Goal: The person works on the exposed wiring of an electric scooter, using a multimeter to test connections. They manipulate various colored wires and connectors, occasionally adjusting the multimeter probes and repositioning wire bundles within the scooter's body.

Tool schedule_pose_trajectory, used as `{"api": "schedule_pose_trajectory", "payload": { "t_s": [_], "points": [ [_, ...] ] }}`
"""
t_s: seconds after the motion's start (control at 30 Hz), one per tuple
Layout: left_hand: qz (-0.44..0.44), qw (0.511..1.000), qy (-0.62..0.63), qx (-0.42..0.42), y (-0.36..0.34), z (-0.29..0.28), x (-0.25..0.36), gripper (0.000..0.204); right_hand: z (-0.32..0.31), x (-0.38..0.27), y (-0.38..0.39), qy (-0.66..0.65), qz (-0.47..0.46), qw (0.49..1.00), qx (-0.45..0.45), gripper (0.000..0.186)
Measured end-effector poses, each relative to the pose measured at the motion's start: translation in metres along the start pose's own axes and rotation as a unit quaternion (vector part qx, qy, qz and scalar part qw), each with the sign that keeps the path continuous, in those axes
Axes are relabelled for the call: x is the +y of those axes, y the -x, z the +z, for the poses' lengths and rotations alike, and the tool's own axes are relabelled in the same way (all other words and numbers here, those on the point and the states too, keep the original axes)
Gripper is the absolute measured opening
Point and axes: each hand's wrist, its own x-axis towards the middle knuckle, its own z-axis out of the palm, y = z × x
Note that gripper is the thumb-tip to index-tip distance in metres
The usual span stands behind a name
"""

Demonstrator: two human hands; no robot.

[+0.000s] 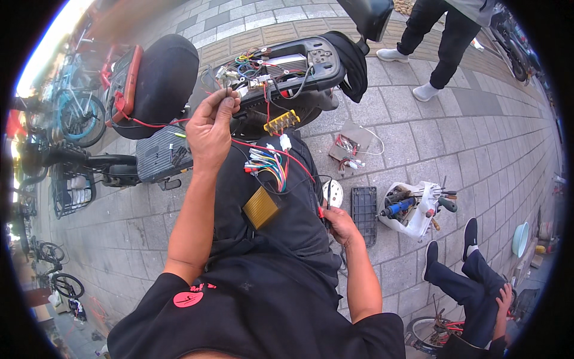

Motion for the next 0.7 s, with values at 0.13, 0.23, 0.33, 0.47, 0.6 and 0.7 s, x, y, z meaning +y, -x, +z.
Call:
{"api": "schedule_pose_trajectory", "payload": {
  "t_s": [0.13, 0.23, 0.33, 0.47, 0.6, 0.7],
  "points": [
    [0.000, 1.000, -0.005, -0.001, -0.001, 0.000, 0.000, 0.025, -0.019, 0.011, -0.015, 0.022, 0.010, 1.000, 0.006, 0.015],
    [0.001, 1.000, -0.002, -0.001, -0.001, 0.001, 0.001, 0.025, -0.026, 0.014, -0.022, 0.041, 0.014, 0.999, 0.011, 0.015],
    [0.003, 1.000, 0.001, 0.000, -0.001, 0.000, 0.000, 0.025, -0.021, 0.010, -0.020, 0.045, 0.014, 0.999, 0.017, 0.015],
    [0.008, 1.000, -0.021, -0.004, -0.001, -0.001, -0.001, 0.025, -0.013, 0.011, -0.018, 0.058, 0.000, 0.998, 0.037, 0.016],
    [-0.001, 1.000, -0.001, 0.001, -0.001, 0.001, 0.001, 0.025, -0.025, 0.018, -0.031, 0.073, 0.001, 0.996, 0.044, 0.016],
    [-0.001, 1.000, -0.008, -0.001, -0.001, 0.001, 0.001, 0.026, -0.022, 0.019, -0.037, 0.089, -0.005, 0.995, 0.050, 0.017]
  ]
}}
